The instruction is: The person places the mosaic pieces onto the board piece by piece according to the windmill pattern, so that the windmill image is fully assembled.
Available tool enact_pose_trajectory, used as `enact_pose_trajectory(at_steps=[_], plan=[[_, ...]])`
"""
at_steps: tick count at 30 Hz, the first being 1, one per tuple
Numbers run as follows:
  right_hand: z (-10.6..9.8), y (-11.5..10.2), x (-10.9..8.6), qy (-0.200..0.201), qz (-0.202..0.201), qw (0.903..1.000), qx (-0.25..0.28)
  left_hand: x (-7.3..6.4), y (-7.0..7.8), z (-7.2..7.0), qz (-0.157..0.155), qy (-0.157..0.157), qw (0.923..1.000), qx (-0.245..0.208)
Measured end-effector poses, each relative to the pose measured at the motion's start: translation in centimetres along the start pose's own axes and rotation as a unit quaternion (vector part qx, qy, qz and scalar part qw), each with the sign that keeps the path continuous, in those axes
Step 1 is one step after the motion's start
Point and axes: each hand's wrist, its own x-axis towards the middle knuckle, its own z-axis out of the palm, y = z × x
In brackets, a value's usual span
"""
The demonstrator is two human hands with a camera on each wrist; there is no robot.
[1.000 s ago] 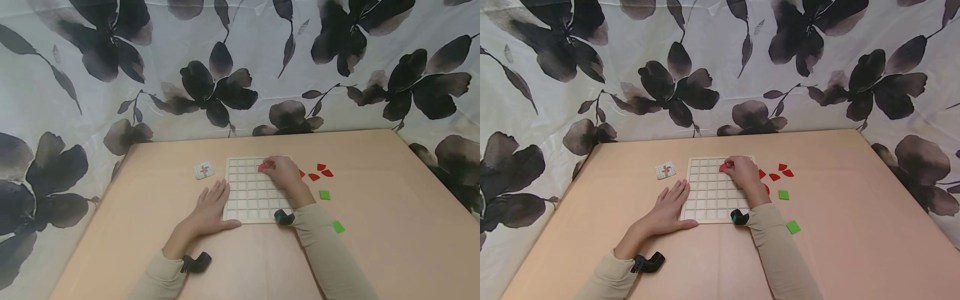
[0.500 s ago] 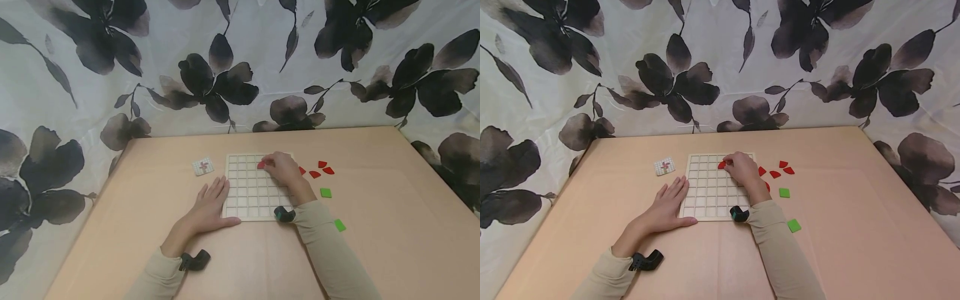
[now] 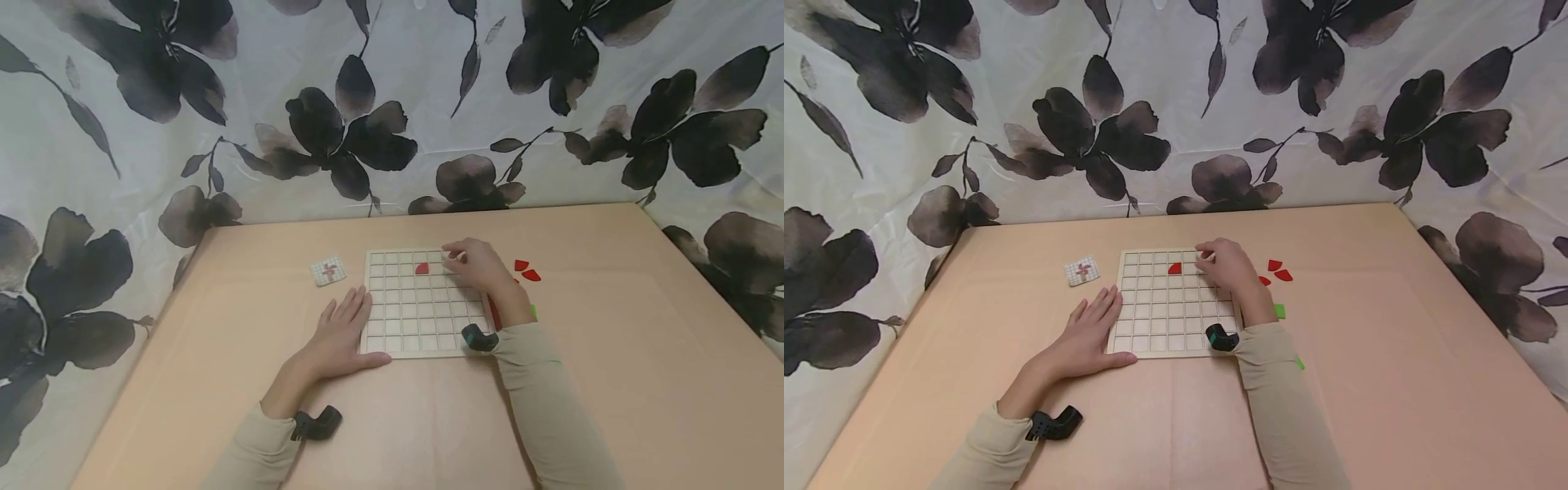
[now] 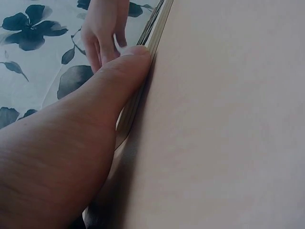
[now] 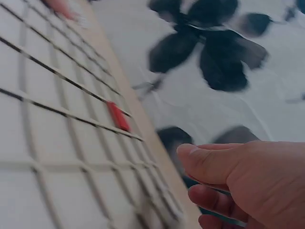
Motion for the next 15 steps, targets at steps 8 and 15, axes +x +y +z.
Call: enact_pose_trajectory(at_steps=[8, 15], plan=[[-5.6, 5.5, -3.3, 0.084, 0.048, 0.9952, -0.014, 0.1, 0.1, 0.1, 0.003, 0.008, 1.0, 0.0], [-6.5, 8.7, -5.8, 0.076, 0.178, 0.9809, 0.016, 0.1, 0.0, 0.4, 0.008, 0.011, 0.9999, 0.006]])
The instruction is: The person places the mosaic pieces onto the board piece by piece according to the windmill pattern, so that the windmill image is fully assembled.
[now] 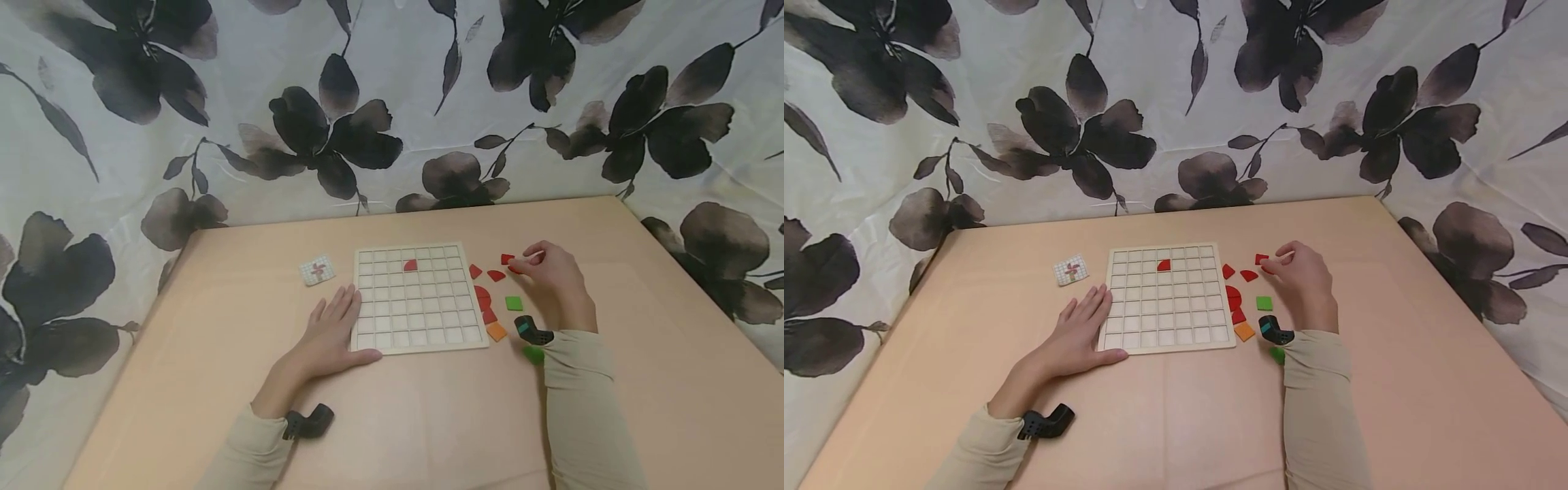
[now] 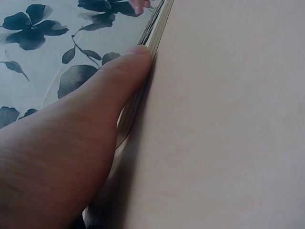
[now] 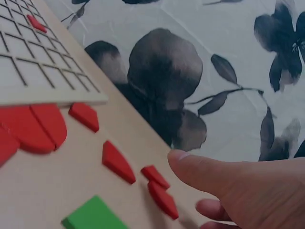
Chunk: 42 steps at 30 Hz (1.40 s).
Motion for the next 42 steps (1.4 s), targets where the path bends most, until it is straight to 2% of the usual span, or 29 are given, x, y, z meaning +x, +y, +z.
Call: enact_pose_trajectory(at_steps=[3, 5, 9, 13, 16, 21, 24, 28, 35, 42], plan=[[0.7, 0.4, 0.1, 0.006, 0.031, 0.9992, -0.025, 0.0, -0.1, 0.1, -0.004, -0.004, 1.0, 0.0], [1.2, 0.4, 0.2, 0.015, 0.037, 0.9982, -0.045, 0.0, -0.2, 0.1, -0.006, -0.008, 0.9999, 0.0], [1.7, 0.3, 0.5, 0.02, 0.01, 0.9983, -0.054, 0.0, -0.2, 0.1, -0.009, -0.009, 0.9999, -0.003], [1.3, 0.7, 0.6, -0.031, -0.029, 0.9989, -0.021, 0.0, -0.1, 0.0, -0.01, -0.01, 0.9999, -0.003], [1.0, 0.9, 0.6, -0.059, -0.032, 0.9977, 0.002, 0.1, -0.1, -0.1, -0.008, -0.007, 0.9999, -0.002], [0.8, 0.5, 0.4, -0.045, 0.0, 0.9987, -0.025, 0.1, 0.0, -0.1, -0.006, -0.005, 1.0, 0.001], [1.0, 0.2, 0.3, -0.033, 0.001, 0.9982, -0.05, 0.1, 0.0, -0.1, -0.009, -0.007, 0.9999, 0.002], [1.2, -0.1, 0.2, -0.031, -0.01, 0.9986, -0.041, 0.0, -0.1, 0.0, -0.011, -0.008, 0.9999, 0.004], [1.5, -0.1, 0.6, -0.041, -0.056, 0.9971, -0.03, 0.0, -0.1, 0.0, -0.006, -0.006, 1.0, 0.004], [1.4, 0.0, 1.0, -0.046, -0.065, 0.9962, -0.036, 0.0, -0.1, 0.0, -0.008, -0.001, 1.0, 0.002]])
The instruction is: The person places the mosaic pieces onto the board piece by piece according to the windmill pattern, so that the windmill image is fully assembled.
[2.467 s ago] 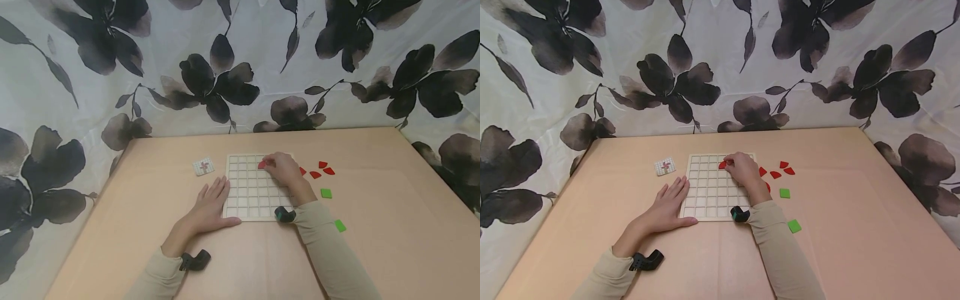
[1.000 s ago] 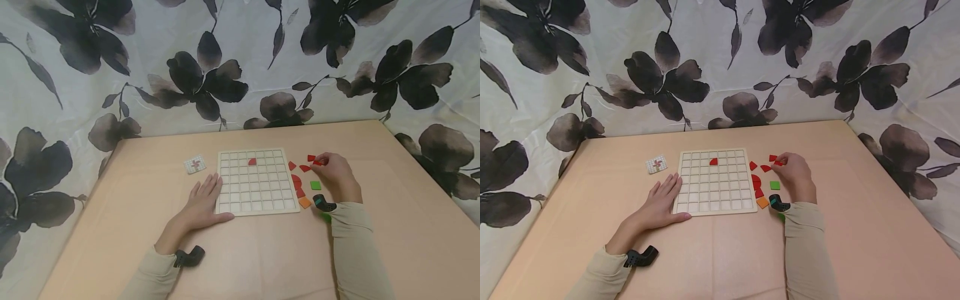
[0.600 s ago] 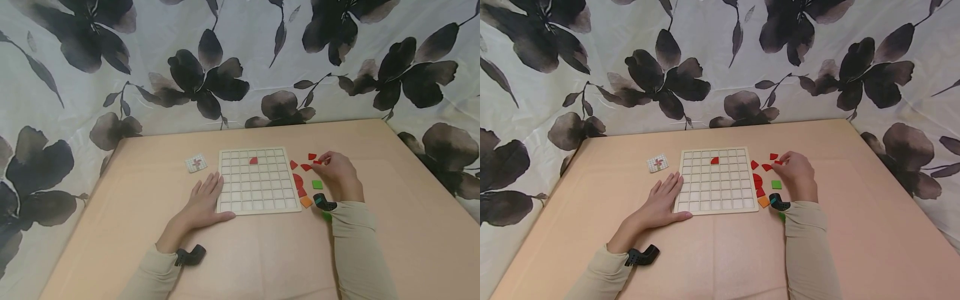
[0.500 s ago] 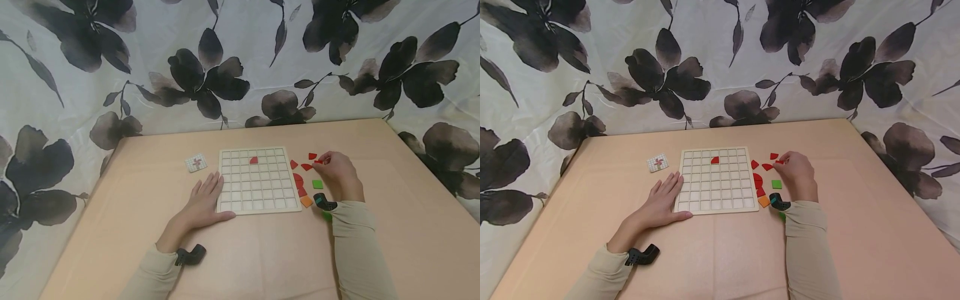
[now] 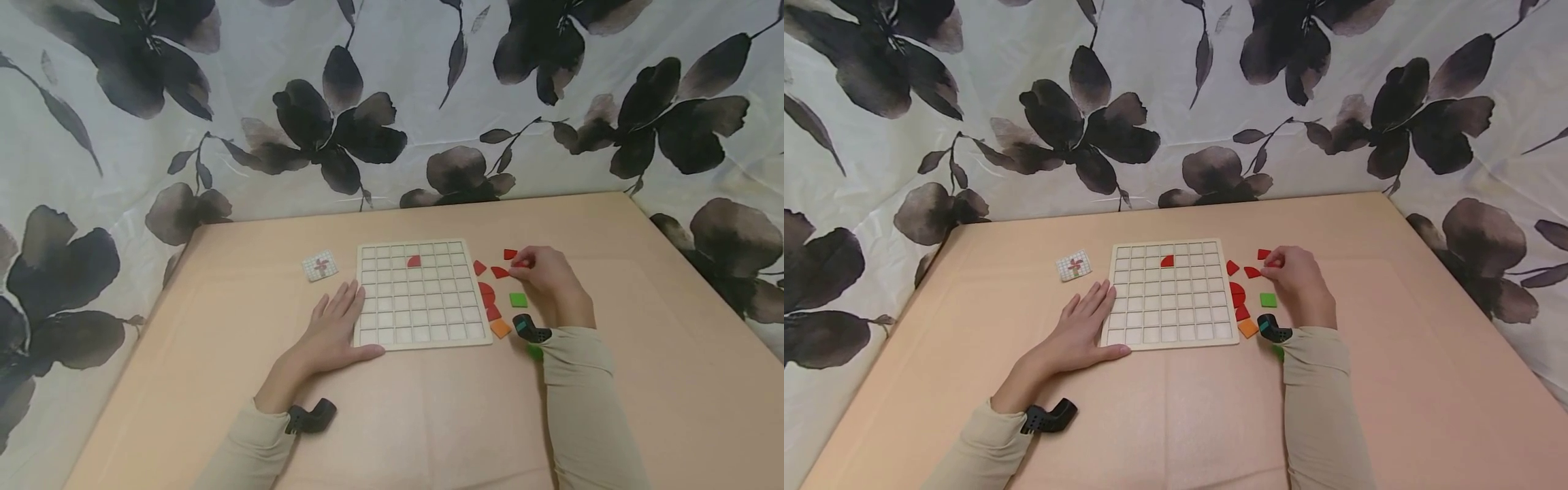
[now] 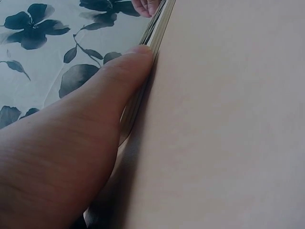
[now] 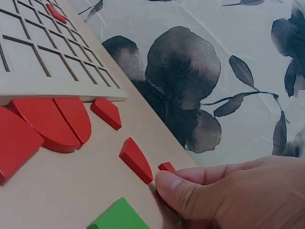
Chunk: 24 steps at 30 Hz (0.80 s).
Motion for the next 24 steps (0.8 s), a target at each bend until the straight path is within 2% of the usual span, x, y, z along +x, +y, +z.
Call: enact_pose_trajectory(at_steps=[5, 10, 13, 17, 20, 24], plan=[[0.2, -0.8, 0.1, 0.005, -0.012, 0.9997, 0.023, 0.0, 0.1, 0.0, -0.001, -0.001, 1.0, 0.0], [1.3, -4.4, 0.2, -0.006, -0.033, 0.9978, 0.057, -0.1, 0.1, 0.0, -0.002, -0.002, 1.0, 0.0], [2.7, -7.0, 0.2, -0.01, -0.044, 0.9955, 0.083, -0.1, 0.1, -0.1, -0.001, 0.0, 1.0, -0.001], [5.3, -9.6, 0.2, -0.021, -0.073, 0.9928, 0.092, 0.0, 0.1, -0.1, 0.003, -0.001, 1.0, -0.002], [7.2, -10.6, 0.1, -0.025, -0.105, 0.9908, 0.081, 0.0, 0.1, -0.1, 0.003, -0.002, 1.0, -0.002], [8.7, -10.9, 0.0, -0.013, -0.122, 0.9895, 0.076, 0.0, 0.1, -0.2, 0.002, 0.0, 1.0, -0.002]])
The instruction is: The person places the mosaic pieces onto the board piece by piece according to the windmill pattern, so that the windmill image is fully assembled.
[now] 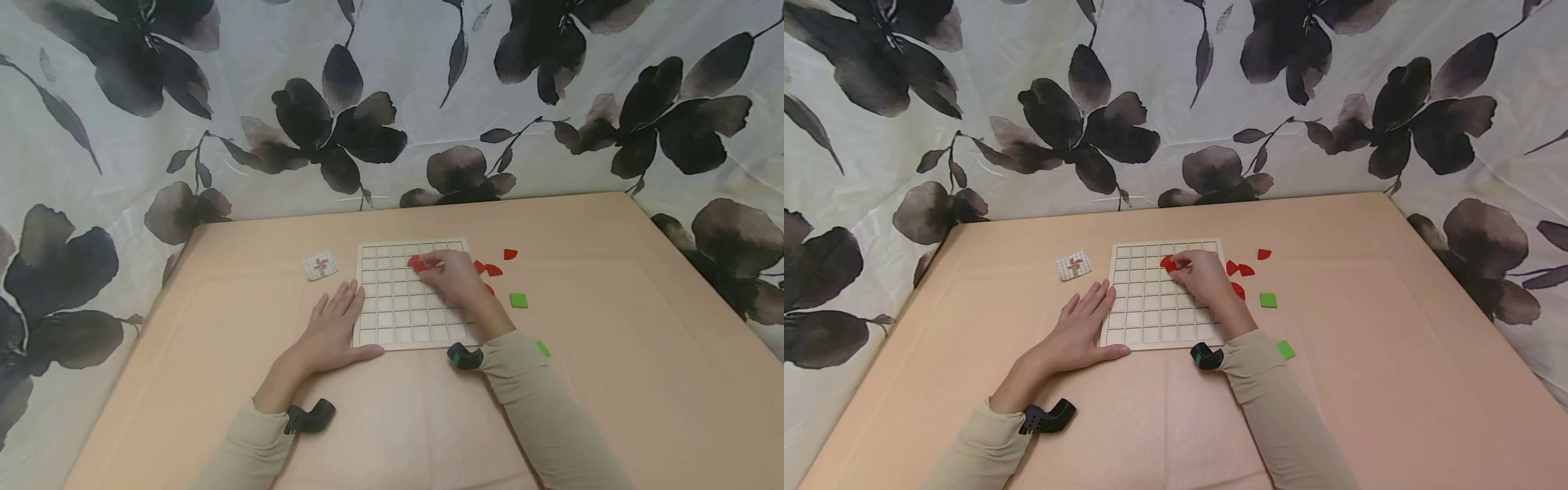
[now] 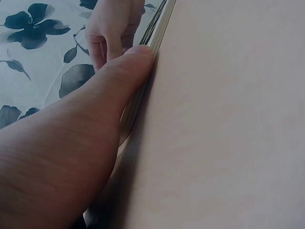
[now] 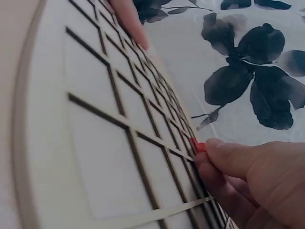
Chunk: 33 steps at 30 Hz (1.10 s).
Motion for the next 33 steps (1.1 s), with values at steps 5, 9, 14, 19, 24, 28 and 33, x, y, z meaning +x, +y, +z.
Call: enact_pose_trajectory(at_steps=[5, 9, 14, 19, 24, 28, 33], plan=[[0.7, 0.2, 0.2, 0.013, -0.022, 0.9987, -0.045, 0.1, 0.0, 0.1, 0.001, -0.001, 1.0, 0.0], [1.0, 0.3, 0.2, 0.025, -0.036, 0.9953, -0.087, 0.2, 0.0, 0.2, 0.002, 0.002, 1.0, -0.001], [1.2, 0.1, 0.1, 0.031, -0.032, 0.9934, -0.106, 0.3, 0.0, 0.2, 0.002, -0.001, 1.0, 0.001], [1.2, -0.1, 0.0, 0.032, -0.033, 0.993, -0.108, 0.2, -0.1, 0.2, -0.002, -0.004, 1.0, 0.0], [1.0, -0.2, -0.1, 0.032, -0.028, 0.9938, -0.102, 0.3, -0.1, 0.2, -0.004, -0.007, 1.0, 0.001], [1.1, -0.3, -0.1, 0.034, -0.024, 0.9941, -0.1, 0.3, 0.0, 0.2, -0.002, -0.005, 1.0, -0.001], [0.6, -0.1, 0.0, 0.034, -0.015, 0.9954, -0.088, 0.2, 0.0, 0.1, -0.002, -0.003, 1.0, -0.002]])
